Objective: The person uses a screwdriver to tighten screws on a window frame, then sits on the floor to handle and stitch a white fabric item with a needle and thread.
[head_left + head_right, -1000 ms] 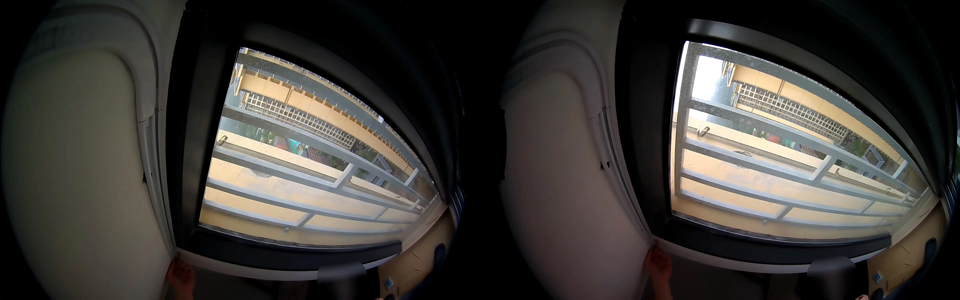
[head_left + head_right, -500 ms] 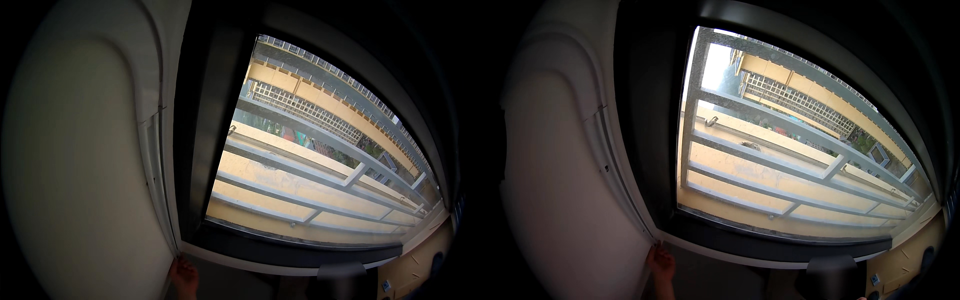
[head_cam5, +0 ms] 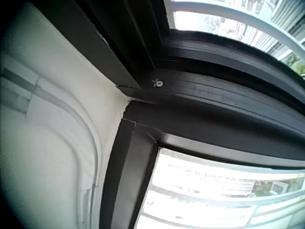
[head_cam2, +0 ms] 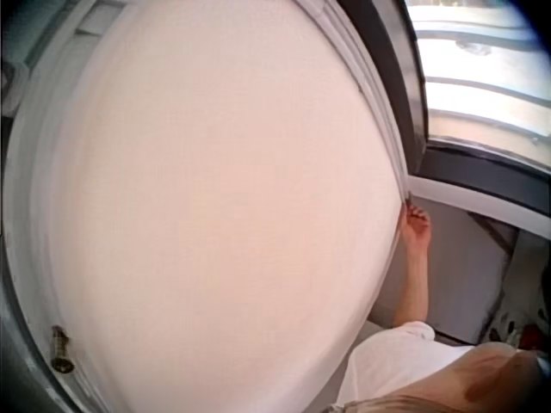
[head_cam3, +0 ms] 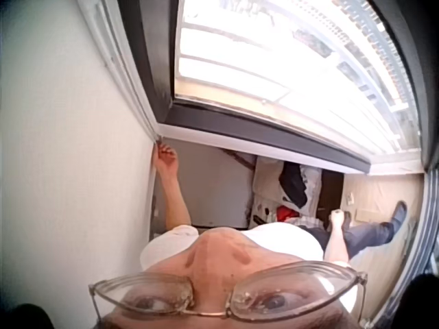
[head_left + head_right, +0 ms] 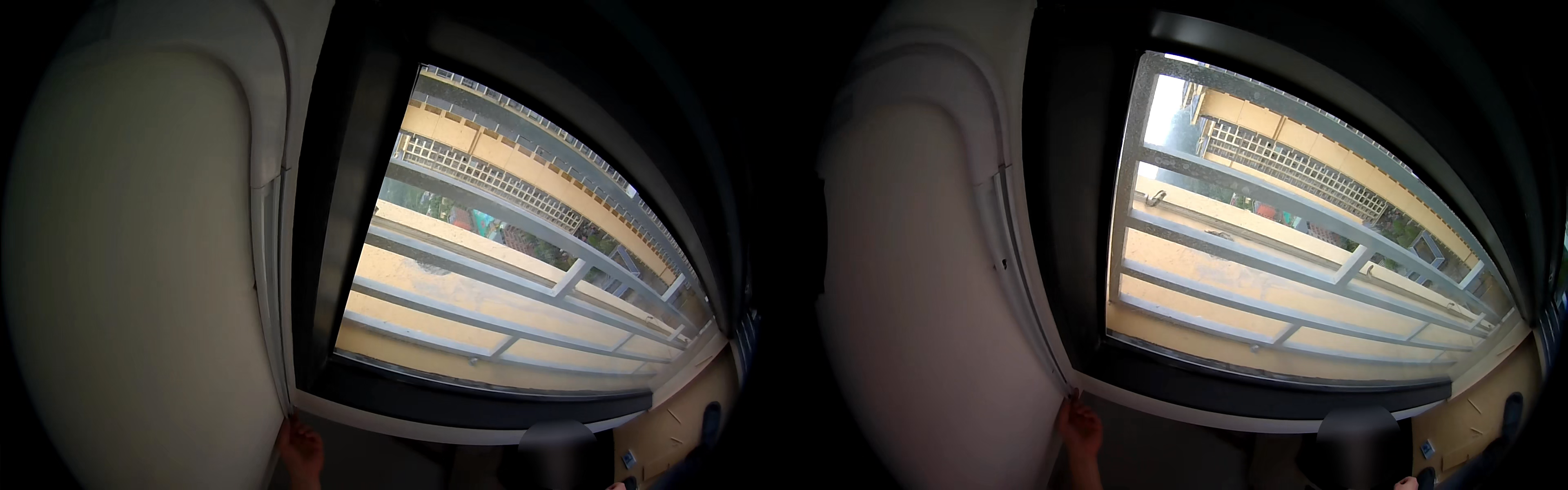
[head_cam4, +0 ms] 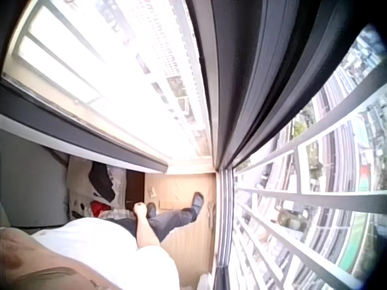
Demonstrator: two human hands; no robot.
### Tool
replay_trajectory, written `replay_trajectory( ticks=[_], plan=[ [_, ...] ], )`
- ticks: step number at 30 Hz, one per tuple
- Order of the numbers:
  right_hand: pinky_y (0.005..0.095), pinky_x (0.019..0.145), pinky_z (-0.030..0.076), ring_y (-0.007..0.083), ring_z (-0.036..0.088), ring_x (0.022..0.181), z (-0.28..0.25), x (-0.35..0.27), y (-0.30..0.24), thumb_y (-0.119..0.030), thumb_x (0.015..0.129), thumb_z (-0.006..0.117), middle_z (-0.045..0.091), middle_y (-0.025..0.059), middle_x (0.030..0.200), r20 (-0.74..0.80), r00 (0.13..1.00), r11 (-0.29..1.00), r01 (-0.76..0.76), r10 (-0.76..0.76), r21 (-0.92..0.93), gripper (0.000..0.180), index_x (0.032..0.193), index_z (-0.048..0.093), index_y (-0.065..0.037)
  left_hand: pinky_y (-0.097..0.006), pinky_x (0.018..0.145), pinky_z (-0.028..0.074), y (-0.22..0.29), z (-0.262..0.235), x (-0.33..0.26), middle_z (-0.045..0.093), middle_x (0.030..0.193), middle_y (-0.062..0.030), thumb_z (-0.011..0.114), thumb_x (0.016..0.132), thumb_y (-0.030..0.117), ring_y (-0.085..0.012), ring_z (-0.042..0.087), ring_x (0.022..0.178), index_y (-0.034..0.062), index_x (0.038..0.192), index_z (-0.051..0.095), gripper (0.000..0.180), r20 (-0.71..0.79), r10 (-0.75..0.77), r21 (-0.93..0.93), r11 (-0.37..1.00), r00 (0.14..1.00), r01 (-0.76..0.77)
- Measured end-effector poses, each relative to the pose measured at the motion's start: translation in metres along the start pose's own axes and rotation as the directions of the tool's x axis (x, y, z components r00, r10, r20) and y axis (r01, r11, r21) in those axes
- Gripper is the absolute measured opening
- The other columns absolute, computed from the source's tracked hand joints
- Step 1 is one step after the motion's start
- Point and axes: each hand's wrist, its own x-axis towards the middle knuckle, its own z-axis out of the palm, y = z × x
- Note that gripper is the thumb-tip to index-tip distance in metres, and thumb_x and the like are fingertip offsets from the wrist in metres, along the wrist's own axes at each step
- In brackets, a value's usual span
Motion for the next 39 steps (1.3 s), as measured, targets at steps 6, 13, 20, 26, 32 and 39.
replay_trajectory(
  ticks=[6,13,20,26,32,39],
  plan=[
    [0.0372,0.051,0.050,0.0214,0.061,0.052,-0.023,0.001,-0.006,-0.019,0.088,0.061,0.066,0.0104,0.063,-0.085,0.995,0.999,0.052,-0.052,0.008,0.019,0.081,0.069,-0.003,-0.026,0.060,0.052,-0.003,0.002,0.004,0.062,0.080,0.0030,0.060,0.102,0.027,-0.0072,0.059,0.069,0.0091,0.117,0.067,0.024,-0.023,-0.003,-0.026,1.000,1.000,0.002],
    [0.0354,0.047,0.046,0.0191,0.058,0.049,-0.021,0.016,0.022,-0.018,0.091,0.060,0.063,0.0090,0.062,-0.120,0.987,0.994,0.104,-0.106,-0.020,0.018,0.082,0.066,-0.004,-0.025,0.061,0.052,-0.001,0.004,0.014,0.062,0.083,0.0023,0.062,0.101,0.025,-0.0073,0.058,0.071,0.0099,0.118,0.067,0.023,0.008,0.001,0.007,1.000,1.000,-0.001],
    [0.0375,0.048,0.047,0.0209,0.057,0.048,-0.016,0.005,0.023,-0.021,0.090,0.064,0.062,0.0079,0.060,-0.023,0.998,0.992,0.055,-0.053,0.111,0.020,0.077,0.061,-0.006,-0.024,0.061,0.049,0.000,0.001,0.005,0.061,0.083,0.0024,0.061,0.101,0.023,-0.0064,0.057,0.072,0.0064,0.123,0.065,0.028,0.088,-0.003,0.067,0.998,0.996,-0.003],
    [0.0391,0.046,0.049,0.0266,0.063,0.048,-0.034,-0.010,-0.030,-0.002,0.082,0.059,0.059,0.0141,0.057,-0.073,0.989,0.960,-0.101,0.125,0.262,0.010,0.072,0.061,0.000,-0.024,0.063,0.052,-0.003,0.022,0.028,0.065,0.085,-0.0007,0.056,0.104,0.021,-0.0078,0.059,0.070,0.0039,0.126,0.063,0.029,0.199,-0.060,-0.069,0.995,0.978,0.075],
    [0.0406,0.073,0.057,0.0283,0.072,0.076,-0.049,-0.042,-0.047,-0.021,0.085,0.062,0.073,0.0144,0.079,-0.116,0.989,0.992,-0.098,0.089,-0.083,0.019,0.088,0.073,-0.006,-0.028,0.073,0.053,0.033,-0.071,0.083,0.061,0.098,-0.0077,0.045,0.108,0.022,-0.0138,0.060,0.083,0.0055,0.152,0.038,0.047,0.441,-0.178,0.153,0.981,0.880,0.122],
    [0.0336,0.071,0.057,0.0208,0.073,0.071,-0.063,-0.068,-0.061,-0.018,0.087,0.062,0.073,0.0092,0.075,-0.146,0.966,0.977,-0.215,0.213,-0.004,0.018,0.087,0.073,-0.004,-0.035,0.082,0.048,0.049,-0.129,0.165,0.057,0.112,-0.0120,0.044,0.106,0.012,-0.0211,0.055,0.098,0.0025,0.150,0.038,0.045,0.466,-0.148,0.083,0.989,0.872,0.124]
  ],
)
